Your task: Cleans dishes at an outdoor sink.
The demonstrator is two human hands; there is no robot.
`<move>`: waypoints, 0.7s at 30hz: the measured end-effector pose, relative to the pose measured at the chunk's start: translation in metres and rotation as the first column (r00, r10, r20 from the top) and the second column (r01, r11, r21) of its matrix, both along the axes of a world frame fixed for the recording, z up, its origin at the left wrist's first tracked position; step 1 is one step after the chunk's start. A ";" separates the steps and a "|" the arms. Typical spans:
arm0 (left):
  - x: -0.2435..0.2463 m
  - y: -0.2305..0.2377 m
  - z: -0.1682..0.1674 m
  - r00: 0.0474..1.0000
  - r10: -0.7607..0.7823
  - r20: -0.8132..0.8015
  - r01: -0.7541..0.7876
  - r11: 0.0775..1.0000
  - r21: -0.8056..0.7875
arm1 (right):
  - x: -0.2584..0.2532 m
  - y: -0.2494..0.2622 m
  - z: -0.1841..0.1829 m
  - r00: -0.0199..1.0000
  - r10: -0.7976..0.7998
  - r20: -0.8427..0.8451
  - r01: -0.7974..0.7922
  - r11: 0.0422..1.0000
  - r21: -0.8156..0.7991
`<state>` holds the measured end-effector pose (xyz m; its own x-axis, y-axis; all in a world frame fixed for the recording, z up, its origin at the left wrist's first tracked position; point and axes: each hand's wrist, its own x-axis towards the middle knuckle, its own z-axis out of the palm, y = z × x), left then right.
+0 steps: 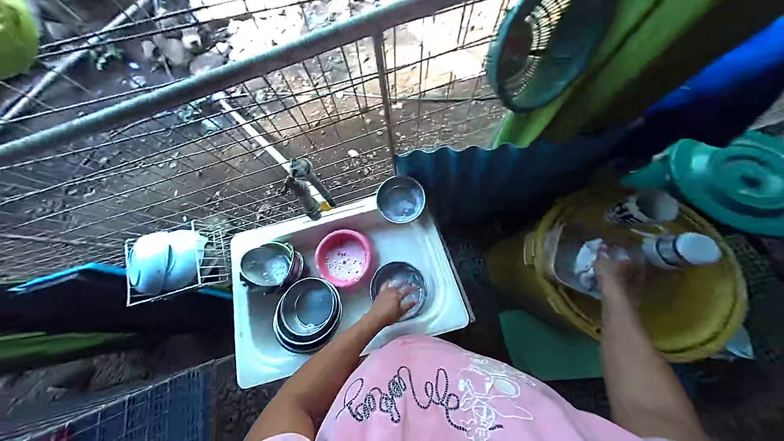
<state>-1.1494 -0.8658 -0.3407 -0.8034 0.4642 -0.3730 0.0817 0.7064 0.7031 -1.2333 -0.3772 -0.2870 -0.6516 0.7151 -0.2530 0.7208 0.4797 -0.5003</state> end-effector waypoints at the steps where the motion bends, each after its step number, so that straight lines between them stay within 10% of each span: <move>1: -0.005 -0.005 0.001 0.988 0.151 -0.034 -0.152 0.988 -0.029 | 0.002 0.005 -0.007 0.992 0.065 0.110 -0.062 0.998 -0.030; 4: -0.032 -0.029 -0.009 0.857 0.514 -0.024 -0.503 0.826 -0.253 | 0.004 0.000 -0.022 0.882 0.300 0.364 -0.285 0.954 -0.095; 9: -0.065 -0.044 -0.009 0.808 0.568 0.161 -0.426 0.750 -0.506 | 0.004 0.001 -0.023 0.827 0.318 0.464 -0.387 0.920 0.057; 21: -0.054 -0.095 0.047 0.524 0.849 0.069 -0.852 0.520 0.069 | 0.009 0.018 -0.020 0.903 0.184 0.388 -0.228 0.971 0.069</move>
<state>-1.2031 -0.9610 -0.2941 -0.8245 -0.4056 -0.3944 -0.5427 0.3698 0.7541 -1.2242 -0.3589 -0.3068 -0.6591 0.6127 -0.4362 0.7240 0.6739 -0.1473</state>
